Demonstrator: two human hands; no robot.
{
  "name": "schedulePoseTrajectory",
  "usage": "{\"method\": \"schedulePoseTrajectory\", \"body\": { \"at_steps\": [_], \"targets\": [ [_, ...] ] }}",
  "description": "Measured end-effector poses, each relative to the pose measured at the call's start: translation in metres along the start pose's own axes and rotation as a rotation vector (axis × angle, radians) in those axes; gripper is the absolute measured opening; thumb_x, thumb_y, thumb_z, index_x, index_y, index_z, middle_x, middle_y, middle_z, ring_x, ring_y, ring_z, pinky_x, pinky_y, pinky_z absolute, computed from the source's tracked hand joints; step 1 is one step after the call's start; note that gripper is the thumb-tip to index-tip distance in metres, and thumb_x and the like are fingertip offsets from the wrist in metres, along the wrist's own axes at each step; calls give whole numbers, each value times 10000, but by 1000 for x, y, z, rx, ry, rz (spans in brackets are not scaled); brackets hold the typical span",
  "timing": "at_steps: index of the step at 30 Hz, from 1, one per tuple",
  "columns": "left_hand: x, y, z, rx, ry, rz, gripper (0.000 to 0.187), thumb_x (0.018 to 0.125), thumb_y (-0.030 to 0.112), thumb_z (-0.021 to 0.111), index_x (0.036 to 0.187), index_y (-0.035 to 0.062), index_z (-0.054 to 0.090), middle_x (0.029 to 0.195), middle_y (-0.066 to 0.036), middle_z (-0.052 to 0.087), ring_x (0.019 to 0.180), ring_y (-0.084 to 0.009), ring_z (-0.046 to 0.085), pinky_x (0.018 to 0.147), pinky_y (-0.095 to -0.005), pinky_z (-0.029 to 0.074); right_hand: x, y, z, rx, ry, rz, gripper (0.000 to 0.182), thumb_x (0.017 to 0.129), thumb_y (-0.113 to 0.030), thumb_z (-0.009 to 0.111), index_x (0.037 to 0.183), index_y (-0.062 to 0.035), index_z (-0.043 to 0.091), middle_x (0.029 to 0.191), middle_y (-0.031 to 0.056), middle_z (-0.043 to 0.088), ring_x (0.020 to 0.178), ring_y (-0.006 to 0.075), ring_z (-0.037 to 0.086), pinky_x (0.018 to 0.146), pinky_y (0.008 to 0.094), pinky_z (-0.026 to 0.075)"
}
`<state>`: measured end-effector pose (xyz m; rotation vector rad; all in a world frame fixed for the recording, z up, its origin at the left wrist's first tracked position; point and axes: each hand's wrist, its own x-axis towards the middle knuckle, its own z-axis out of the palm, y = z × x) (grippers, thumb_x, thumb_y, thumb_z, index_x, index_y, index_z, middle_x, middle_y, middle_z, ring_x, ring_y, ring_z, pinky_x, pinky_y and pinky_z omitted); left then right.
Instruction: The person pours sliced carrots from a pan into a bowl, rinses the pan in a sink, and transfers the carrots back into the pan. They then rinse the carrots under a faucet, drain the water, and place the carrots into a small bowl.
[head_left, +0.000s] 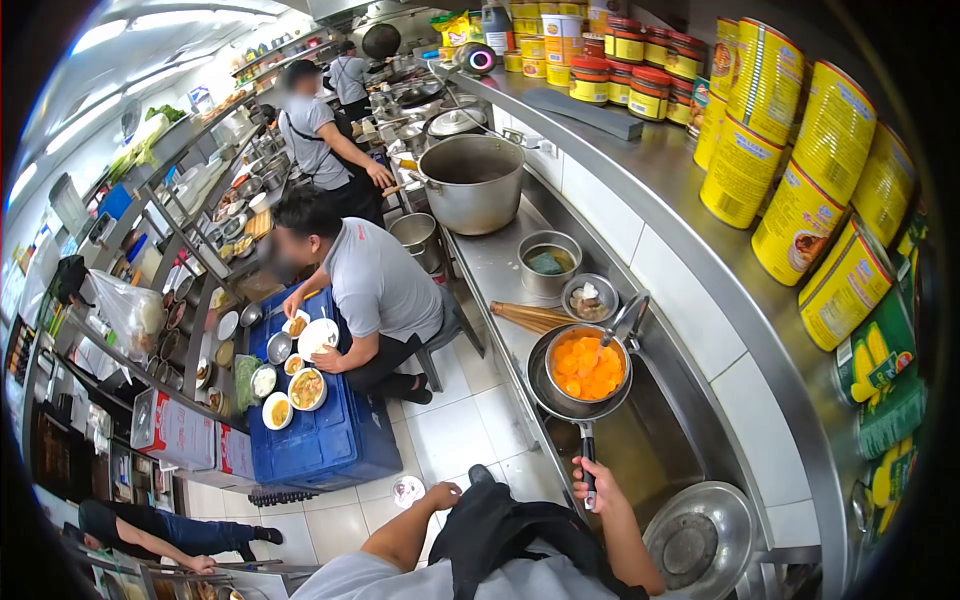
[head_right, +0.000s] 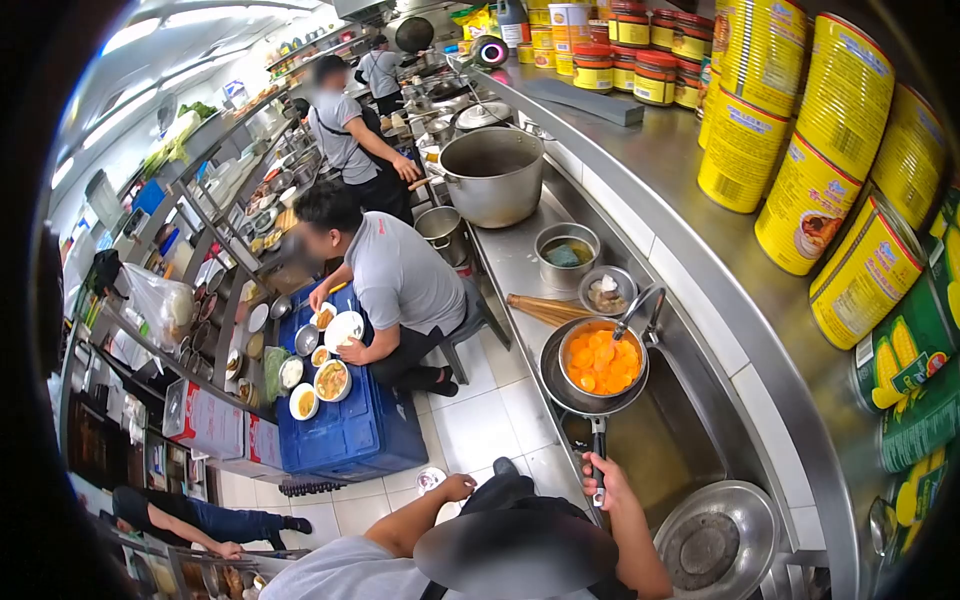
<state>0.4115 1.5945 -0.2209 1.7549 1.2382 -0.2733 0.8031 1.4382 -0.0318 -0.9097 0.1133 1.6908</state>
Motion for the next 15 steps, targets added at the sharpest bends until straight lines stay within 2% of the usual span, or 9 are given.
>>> {"method": "schedulePoseTrajectory", "body": {
  "at_steps": [5,10,15],
  "targets": [
    [-15,25,2,64,-77,3,323,818,317,589,1067,163,725,1073,-152,710,1011,-349,666,909,-408,519,2,1,-3,-9,-1,17,237,956,-287,610,1084,-101,539,749,20,511,490,100,430,415,249,349],
    [-22,16,9,183,-44,-32,329,842,306,554,1087,156,715,1099,-168,699,1050,-369,648,920,-432,511,9,2,-10,10,-20,35,200,963,-274,596,1067,-114,536,741,29,512,486,116,430,418,266,362],
    [-30,8,1,196,-109,-62,351,860,296,521,1113,134,701,1131,-190,680,1074,-374,637,943,-434,494,9,3,-9,-25,25,16,208,964,-286,596,1065,-115,535,741,33,509,488,116,432,416,265,360]
  ]
}}
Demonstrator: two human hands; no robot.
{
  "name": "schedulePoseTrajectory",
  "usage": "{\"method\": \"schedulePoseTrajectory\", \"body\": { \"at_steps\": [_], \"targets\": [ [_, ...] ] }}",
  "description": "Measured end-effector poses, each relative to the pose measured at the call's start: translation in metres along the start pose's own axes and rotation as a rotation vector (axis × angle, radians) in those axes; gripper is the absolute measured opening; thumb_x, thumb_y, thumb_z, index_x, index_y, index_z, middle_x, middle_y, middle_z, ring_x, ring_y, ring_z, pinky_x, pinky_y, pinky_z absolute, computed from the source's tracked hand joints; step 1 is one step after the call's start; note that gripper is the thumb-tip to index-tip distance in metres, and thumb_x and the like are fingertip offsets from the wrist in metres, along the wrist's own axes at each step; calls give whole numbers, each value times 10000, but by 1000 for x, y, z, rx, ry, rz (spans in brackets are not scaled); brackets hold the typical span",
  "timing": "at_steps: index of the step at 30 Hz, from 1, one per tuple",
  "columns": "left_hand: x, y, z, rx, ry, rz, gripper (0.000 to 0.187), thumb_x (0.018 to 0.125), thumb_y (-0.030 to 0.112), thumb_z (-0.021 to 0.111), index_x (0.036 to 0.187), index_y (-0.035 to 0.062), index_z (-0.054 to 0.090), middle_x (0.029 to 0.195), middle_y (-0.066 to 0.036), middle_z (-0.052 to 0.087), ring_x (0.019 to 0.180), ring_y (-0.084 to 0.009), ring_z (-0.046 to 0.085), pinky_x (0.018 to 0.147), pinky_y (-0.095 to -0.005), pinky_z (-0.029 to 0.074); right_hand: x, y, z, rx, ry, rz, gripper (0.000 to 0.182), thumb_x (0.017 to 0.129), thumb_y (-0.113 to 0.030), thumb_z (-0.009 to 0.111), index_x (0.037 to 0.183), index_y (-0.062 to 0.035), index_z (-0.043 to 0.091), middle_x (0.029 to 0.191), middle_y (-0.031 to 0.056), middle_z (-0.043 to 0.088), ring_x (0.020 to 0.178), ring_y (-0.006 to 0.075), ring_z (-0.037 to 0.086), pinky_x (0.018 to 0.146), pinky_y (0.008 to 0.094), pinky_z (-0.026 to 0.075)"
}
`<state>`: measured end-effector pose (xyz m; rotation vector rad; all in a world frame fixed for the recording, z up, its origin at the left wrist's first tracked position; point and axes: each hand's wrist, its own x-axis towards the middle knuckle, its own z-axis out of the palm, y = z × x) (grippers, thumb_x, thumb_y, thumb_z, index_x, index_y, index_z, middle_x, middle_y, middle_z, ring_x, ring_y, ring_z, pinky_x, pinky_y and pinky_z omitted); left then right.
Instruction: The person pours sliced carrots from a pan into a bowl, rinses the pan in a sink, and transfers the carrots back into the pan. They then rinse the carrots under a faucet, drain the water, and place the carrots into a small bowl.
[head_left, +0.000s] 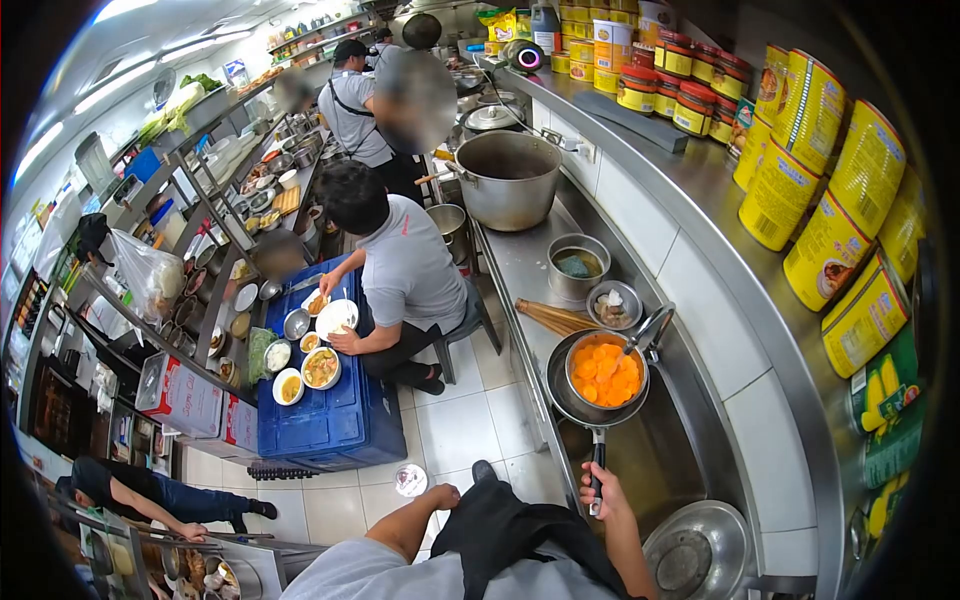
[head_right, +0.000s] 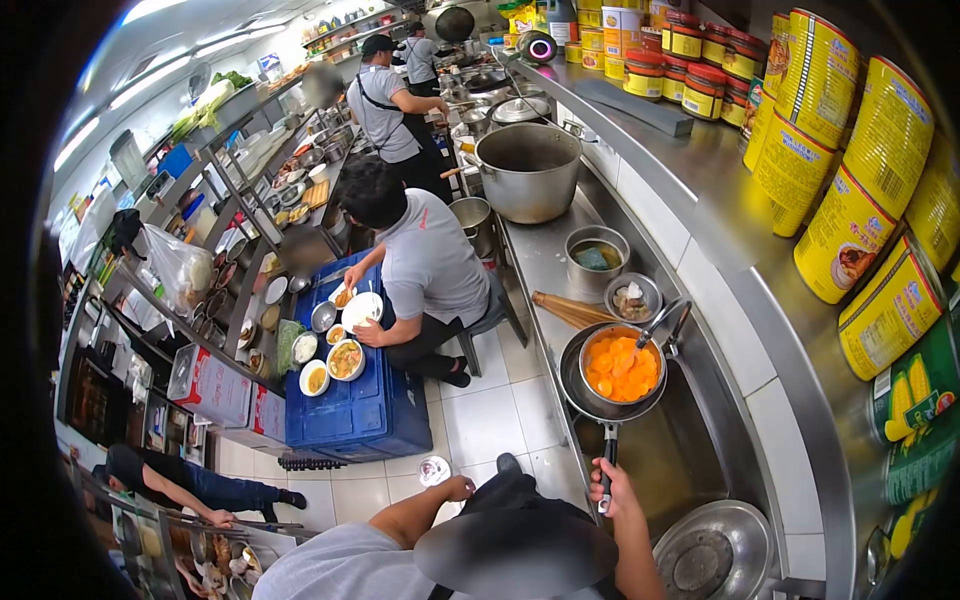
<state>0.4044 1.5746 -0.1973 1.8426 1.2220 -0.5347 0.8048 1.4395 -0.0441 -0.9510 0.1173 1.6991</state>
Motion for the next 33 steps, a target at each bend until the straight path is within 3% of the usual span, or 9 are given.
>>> {"method": "schedulePoseTrajectory", "body": {
  "at_steps": [6,10,11,14,16,22,27,29,33],
  "targets": [
    [16,0,3,-24,-297,-96,493,743,259,681,1213,125,617,1210,-144,629,1134,-320,606,874,-469,528,-3,-1,2,4,-9,15,201,973,-287,583,1062,-114,535,732,33,515,490,117,434,415,262,354],
    [86,-53,49,723,-357,738,773,649,188,788,1368,178,504,1307,-99,561,1172,-268,580,764,-530,575,1,-1,-3,-15,-19,18,213,973,-309,587,1060,-120,542,727,30,517,482,114,432,411,261,353],
    [89,-51,49,728,-393,717,655,780,278,722,1373,104,505,1326,-83,569,1154,-277,596,799,-541,564,1,-1,-3,-10,-4,22,222,973,-326,587,1058,-124,546,724,27,516,477,113,429,408,260,352],
    [-7,43,-24,-133,-473,-272,618,898,444,593,1374,57,510,1339,-109,574,1095,-297,627,822,-480,571,4,-3,-5,-50,6,49,267,980,-403,562,1042,-143,562,708,13,506,466,105,422,398,258,347],
    [45,-10,28,-160,-439,-243,624,950,552,448,1355,88,553,1332,-103,591,977,-305,668,776,-449,573,4,-4,-3,-81,61,50,294,976,-434,561,1031,-145,568,683,2,484,461,99,400,395,249,332],
    [-54,54,-39,-12,-481,-196,571,974,512,413,1310,89,595,1264,-122,622,995,-273,658,821,-461,539,42,-17,-46,-195,120,160,561,842,-751,530,829,-192,569,524,6,421,403,141,355,374,301,307],
    [-60,27,-5,-130,-458,-220,612,994,523,355,1384,78,513,1261,-173,605,1069,-330,623,865,-485,535,49,-31,-41,-314,329,156,577,830,-743,564,783,-168,548,525,15,417,403,154,353,379,309,300],
    [-66,19,9,-529,-506,-269,617,1009,511,315,1470,108,391,1341,-198,542,1101,-377,610,839,-506,568,49,-28,-26,-340,366,161,578,829,-742,566,781,-167,547,526,15,416,403,154,353,379,308,300],
    [-75,9,20,-447,-461,-264,617,1020,498,287,1522,139,273,1404,-216,480,1107,-416,603,813,-508,593,53,-27,-13,-385,409,173,579,828,-741,570,778,-165,545,526,15,416,404,153,352,379,307,299]
  ]
}}
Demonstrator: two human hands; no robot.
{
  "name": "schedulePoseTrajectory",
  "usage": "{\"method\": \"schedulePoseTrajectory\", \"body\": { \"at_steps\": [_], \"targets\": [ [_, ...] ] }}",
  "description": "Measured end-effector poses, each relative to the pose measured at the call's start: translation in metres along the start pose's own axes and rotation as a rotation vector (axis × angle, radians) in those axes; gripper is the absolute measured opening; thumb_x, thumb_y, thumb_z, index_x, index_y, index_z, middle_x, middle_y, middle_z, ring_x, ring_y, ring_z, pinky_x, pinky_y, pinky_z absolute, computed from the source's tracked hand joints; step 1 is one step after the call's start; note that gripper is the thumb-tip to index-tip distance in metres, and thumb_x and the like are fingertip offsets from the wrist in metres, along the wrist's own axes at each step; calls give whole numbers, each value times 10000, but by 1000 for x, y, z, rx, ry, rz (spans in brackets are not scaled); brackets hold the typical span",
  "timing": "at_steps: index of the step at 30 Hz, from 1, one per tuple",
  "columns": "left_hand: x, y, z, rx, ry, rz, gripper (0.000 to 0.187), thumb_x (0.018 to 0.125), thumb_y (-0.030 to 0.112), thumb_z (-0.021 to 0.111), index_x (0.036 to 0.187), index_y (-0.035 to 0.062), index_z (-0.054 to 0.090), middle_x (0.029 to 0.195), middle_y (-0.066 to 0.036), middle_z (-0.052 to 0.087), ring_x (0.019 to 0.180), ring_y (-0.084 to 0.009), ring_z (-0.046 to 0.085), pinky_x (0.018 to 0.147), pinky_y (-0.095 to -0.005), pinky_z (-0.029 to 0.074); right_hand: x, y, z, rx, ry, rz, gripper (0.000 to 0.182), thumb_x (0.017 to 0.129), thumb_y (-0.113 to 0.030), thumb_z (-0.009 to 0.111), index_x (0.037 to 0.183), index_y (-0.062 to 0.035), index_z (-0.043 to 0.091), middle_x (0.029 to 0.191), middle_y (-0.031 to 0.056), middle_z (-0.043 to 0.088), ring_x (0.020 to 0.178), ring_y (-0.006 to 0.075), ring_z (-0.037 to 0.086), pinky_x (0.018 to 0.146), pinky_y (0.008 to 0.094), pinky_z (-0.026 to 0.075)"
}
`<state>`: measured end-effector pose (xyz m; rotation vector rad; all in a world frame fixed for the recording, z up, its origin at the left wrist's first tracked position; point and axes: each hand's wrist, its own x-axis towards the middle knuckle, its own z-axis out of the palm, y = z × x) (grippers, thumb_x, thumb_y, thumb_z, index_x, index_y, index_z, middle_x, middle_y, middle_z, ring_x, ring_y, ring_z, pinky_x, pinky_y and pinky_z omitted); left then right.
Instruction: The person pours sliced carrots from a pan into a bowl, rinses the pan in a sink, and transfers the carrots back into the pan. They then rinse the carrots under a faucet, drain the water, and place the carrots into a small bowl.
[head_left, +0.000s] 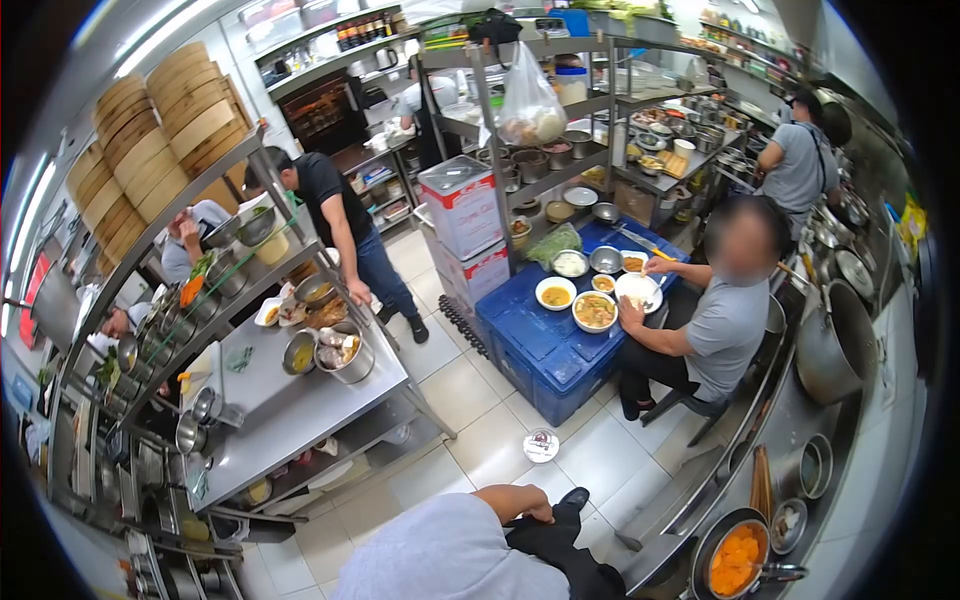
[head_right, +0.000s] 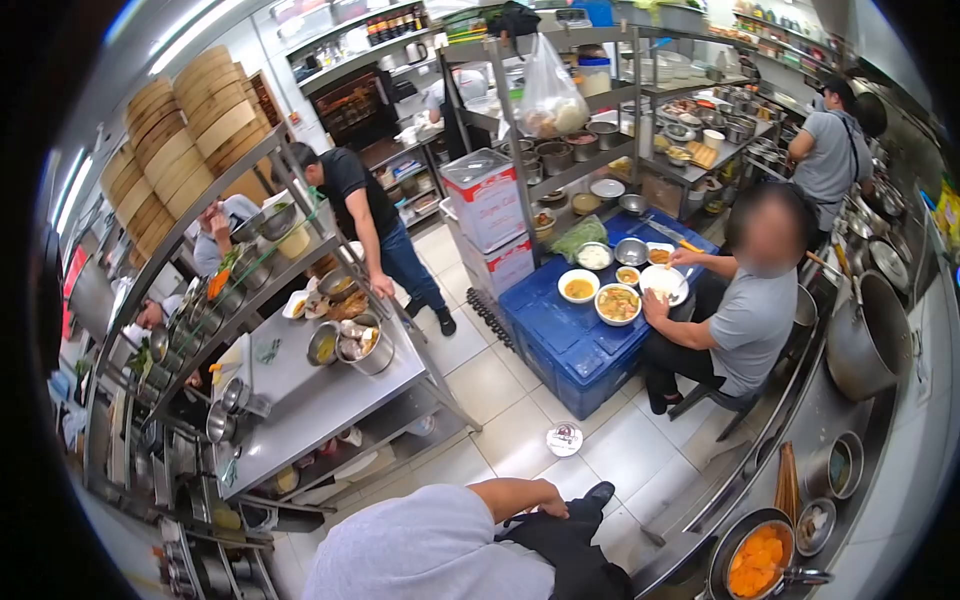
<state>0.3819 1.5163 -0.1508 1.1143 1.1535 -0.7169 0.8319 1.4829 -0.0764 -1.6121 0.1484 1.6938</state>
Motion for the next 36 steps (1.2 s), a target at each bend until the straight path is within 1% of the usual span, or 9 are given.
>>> {"method": "schedulePoseTrajectory", "body": {
  "at_steps": [15,20,23,24,27,31,32,33,36],
  "targets": [
    [9,4,-4,42,8,-38,595,1012,519,296,1489,175,385,1416,-68,514,1185,-301,568,1015,-485,459,3,-7,11,-55,67,5,585,821,-738,586,767,-157,535,527,16,412,407,152,351,381,303,296],
    [18,-7,-1,16,-15,27,643,999,545,321,1542,206,266,1542,-64,350,1319,-299,455,1008,-488,481,3,-6,-8,-2,79,0,588,818,-737,591,763,-155,532,528,16,411,408,151,350,382,301,295],
    [43,-21,7,-190,-15,42,763,956,654,357,1575,271,131,1645,-15,73,1477,-314,182,1046,-617,397,31,11,-42,191,138,-14,589,817,-736,594,761,-153,530,528,16,410,409,151,350,383,300,295],
    [34,-18,11,-243,22,37,735,979,626,298,1577,233,129,1628,-81,169,1441,-335,288,1061,-559,419,5,14,-45,115,16,-31,587,841,-748,533,775,-165,503,547,-6,384,407,129,323,366,276,259],
    [-4,-1,7,-244,-14,-38,750,924,711,319,1559,415,54,1614,-40,241,1315,-363,488,975,-632,407,-48,10,-6,68,-132,-81,553,901,-708,478,810,-162,481,567,-20,374,406,99,325,347,246,248],
    [-9,13,-4,-163,-79,-33,755,920,721,322,1557,421,51,1600,-44,269,1310,-353,489,988,-638,391,-45,15,-8,133,-165,-74,549,909,-703,467,827,-161,484,573,-12,387,405,102,346,344,248,267],
    [-21,24,-8,-131,-91,-42,764,935,699,327,1570,362,71,1601,-37,258,1341,-324,453,1002,-599,412,-43,13,-8,140,-181,-62,545,913,-700,464,833,-161,486,576,-10,393,405,104,350,343,251,272],
    [66,-18,-1,-163,-58,71,772,957,660,333,1580,273,93,1607,-33,235,1380,-300,397,1013,-532,442,-42,12,-8,151,-186,-72,545,913,-700,464,833,-161,486,576,-10,393,405,104,350,343,251,272],
    [57,-3,-12,-58,-58,29,753,978,608,340,1580,209,126,1618,-32,192,1400,-281,358,1010,-463,470,-42,14,-7,165,-175,-33,541,920,-695,456,841,-160,489,585,-4,404,406,110,350,347,258,278]
  ]
}}
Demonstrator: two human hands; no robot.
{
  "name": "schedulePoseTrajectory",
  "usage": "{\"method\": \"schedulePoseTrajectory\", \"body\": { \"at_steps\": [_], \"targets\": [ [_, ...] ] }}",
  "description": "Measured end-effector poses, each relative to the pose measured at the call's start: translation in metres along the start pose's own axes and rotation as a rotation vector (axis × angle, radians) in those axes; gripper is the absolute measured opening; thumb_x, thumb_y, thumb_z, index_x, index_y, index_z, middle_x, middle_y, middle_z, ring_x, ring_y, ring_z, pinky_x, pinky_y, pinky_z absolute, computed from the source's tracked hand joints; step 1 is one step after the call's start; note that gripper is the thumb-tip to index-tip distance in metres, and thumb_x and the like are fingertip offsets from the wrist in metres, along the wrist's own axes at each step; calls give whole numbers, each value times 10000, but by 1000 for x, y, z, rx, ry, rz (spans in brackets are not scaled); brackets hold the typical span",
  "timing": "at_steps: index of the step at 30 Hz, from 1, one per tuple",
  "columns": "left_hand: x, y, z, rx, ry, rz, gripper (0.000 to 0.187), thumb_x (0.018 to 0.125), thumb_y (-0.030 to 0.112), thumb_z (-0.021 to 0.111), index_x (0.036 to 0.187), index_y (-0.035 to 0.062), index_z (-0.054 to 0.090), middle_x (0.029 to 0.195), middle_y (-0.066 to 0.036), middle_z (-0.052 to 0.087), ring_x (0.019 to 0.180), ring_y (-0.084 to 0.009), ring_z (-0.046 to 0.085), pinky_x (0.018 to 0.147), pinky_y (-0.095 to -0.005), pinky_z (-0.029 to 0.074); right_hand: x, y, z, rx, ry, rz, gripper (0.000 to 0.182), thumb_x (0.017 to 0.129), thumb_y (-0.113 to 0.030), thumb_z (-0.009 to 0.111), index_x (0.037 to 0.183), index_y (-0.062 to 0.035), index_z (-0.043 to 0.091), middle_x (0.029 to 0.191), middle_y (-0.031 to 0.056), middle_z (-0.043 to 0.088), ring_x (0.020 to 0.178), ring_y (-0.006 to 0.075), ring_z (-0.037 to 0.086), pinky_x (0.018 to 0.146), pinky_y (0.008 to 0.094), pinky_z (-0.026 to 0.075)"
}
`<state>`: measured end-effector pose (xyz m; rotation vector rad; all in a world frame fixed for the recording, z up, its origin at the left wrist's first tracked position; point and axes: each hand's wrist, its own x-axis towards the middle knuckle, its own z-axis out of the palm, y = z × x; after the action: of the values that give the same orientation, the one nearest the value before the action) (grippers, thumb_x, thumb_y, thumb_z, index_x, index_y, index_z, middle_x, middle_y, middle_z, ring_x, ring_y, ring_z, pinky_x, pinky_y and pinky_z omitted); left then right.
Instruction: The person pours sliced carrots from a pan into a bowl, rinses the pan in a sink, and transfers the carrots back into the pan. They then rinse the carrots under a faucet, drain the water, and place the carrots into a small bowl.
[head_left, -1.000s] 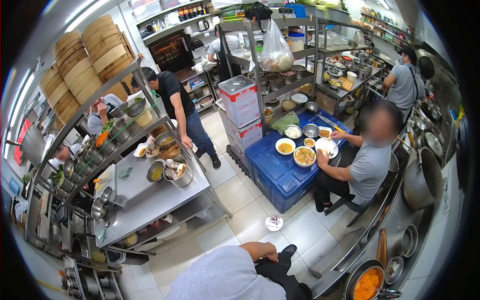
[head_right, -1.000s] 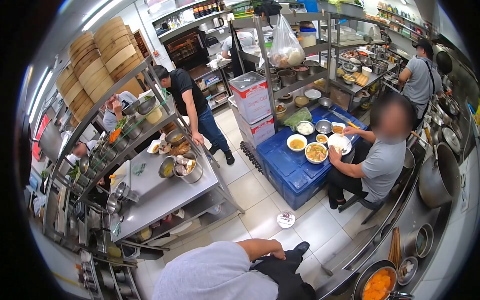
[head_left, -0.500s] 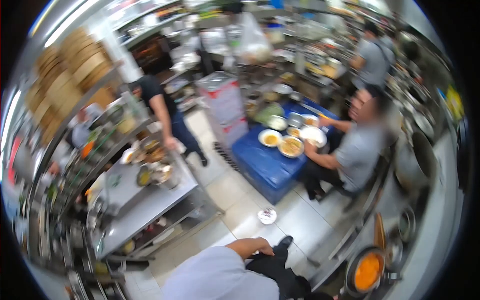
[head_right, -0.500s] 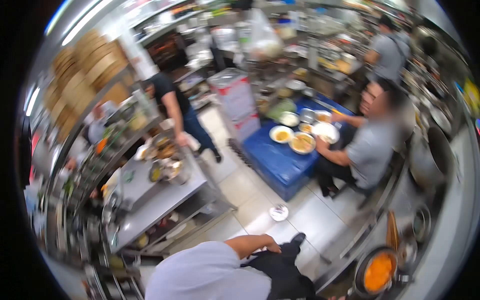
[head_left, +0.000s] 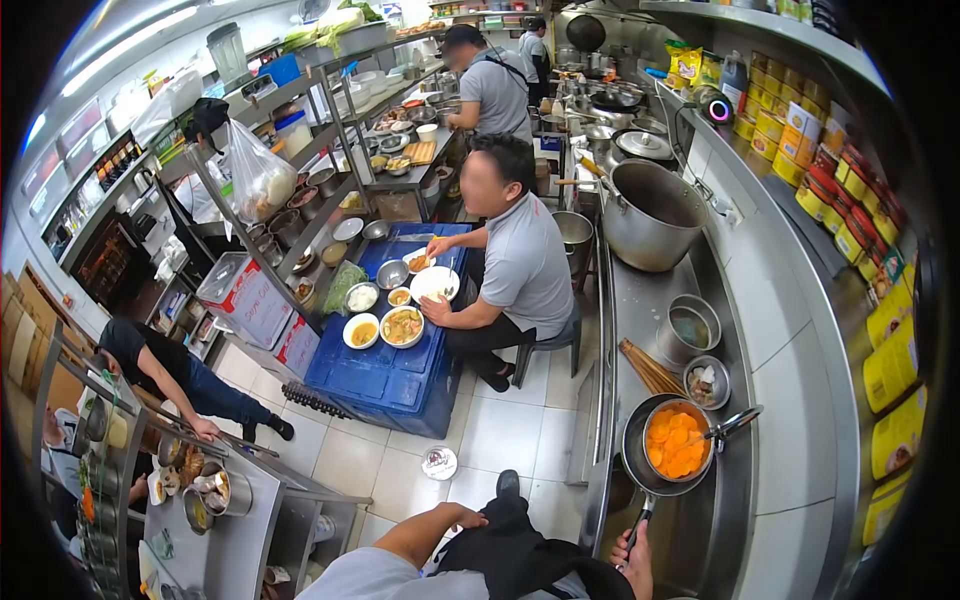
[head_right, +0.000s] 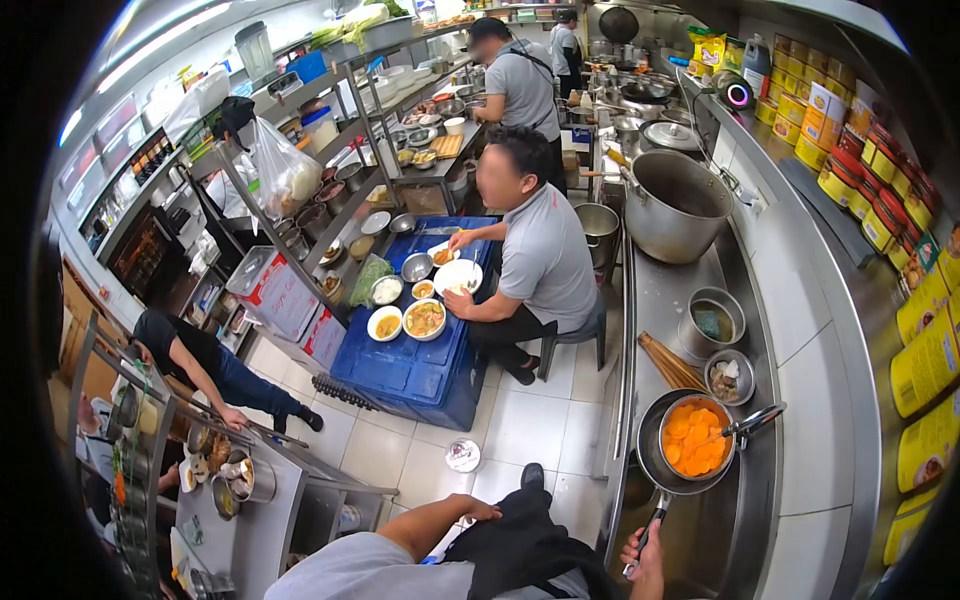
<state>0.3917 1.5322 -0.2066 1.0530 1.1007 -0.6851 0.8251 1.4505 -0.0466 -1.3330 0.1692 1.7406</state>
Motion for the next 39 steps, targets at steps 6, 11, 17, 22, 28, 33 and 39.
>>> {"method": "schedulePoseTrajectory", "body": {
  "at_steps": [6,11,17,22,28,33,39],
  "targets": [
    [8,5,-5,113,21,24,652,985,528,350,1549,217,251,1581,-36,270,1376,-278,385,989,-451,488,2,0,-3,-12,-40,-23,533,925,-686,460,837,-161,492,597,2,412,417,113,353,358,255,285],
    [-1,3,-2,38,4,30,644,991,544,347,1545,229,260,1585,-36,266,1390,-278,372,1015,-491,465,2,0,-2,-16,-24,-31,528,924,-680,470,821,-162,493,595,-3,406,420,113,353,360,258,288],
    [-2,-11,4,-65,3,7,661,1000,548,353,1562,231,206,1581,-89,276,1418,-301,337,1022,-567,445,68,-2,-48,-94,31,-56,580,873,-716,528,736,-153,488,538,7,401,387,136,324,357,277,268],
    [-19,-8,7,-25,-12,-31,674,1000,541,347,1568,222,174,1586,-89,275,1405,-317,362,984,-463,513,45,-6,-7,-107,145,-3,581,865,-721,535,730,-159,482,535,2,394,382,136,314,354,276,259],
    [-26,-17,17,-138,-9,-12,685,997,546,363,1572,231,161,1585,-94,280,1414,-298,355,1006,-475,493,46,-8,2,-113,185,6,583,855,-728,544,724,-165,474,531,-4,386,377,137,302,351,275,248],
    [-18,-28,20,-210,-12,24,734,981,592,381,1574,221,157,1606,-84,226,1435,-288,312,1039,-490,458,52,-6,-4,-76,157,18,584,847,-734,551,718,-170,467,528,-9,380,372,137,292,348,273,239],
    [-57,-4,17,-124,-19,-47,748,907,698,403,1537,324,250,1525,-2,401,1328,-314,459,926,-641,419,5,14,61,-65,-108,-85,531,902,-661,539,727,-182,392,567,-57,308,416,81,255,365,249,232]
  ]
}}
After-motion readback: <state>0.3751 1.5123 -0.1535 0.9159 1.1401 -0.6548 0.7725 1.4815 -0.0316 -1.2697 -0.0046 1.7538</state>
